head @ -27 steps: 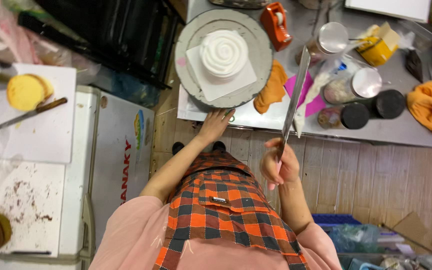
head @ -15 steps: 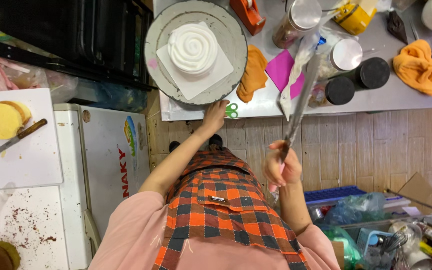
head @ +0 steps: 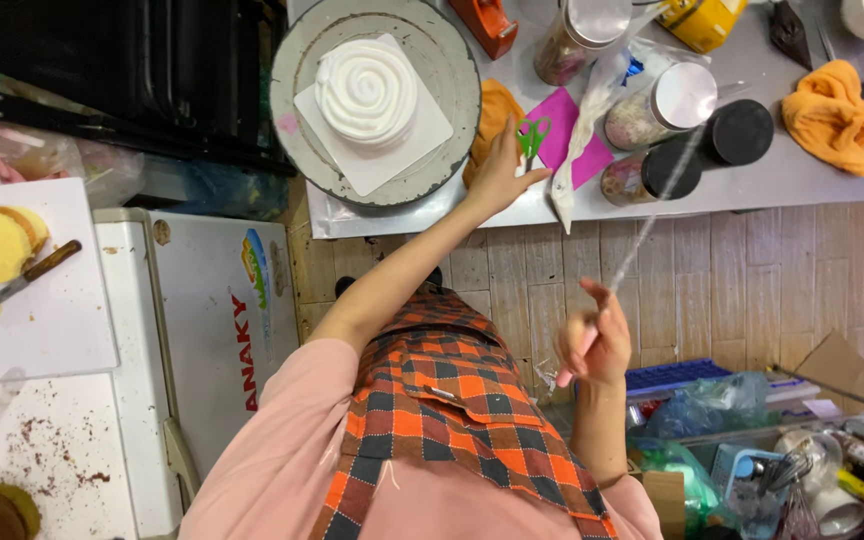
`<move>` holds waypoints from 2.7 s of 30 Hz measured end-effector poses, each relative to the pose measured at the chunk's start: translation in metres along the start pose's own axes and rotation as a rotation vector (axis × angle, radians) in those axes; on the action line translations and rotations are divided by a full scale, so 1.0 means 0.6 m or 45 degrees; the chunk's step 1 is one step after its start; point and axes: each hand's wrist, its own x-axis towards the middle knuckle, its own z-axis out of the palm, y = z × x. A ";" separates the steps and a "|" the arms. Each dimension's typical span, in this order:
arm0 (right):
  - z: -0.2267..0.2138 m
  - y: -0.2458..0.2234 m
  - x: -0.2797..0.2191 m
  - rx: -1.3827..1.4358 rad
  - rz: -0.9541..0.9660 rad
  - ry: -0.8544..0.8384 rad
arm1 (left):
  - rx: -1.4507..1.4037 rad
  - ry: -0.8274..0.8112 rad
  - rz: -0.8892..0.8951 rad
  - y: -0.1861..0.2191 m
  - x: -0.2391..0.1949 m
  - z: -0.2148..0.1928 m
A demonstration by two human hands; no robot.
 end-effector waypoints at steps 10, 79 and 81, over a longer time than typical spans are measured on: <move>0.034 0.022 0.168 -2.256 -0.003 -0.010 | -0.233 -0.297 -0.600 -0.078 -0.267 -0.176; 0.028 0.030 0.327 -2.511 0.120 0.020 | -1.266 0.283 -0.700 -0.019 -0.313 -0.295; 0.034 0.041 0.322 -2.504 0.123 -0.033 | -1.220 0.206 -0.660 -0.017 -0.317 -0.287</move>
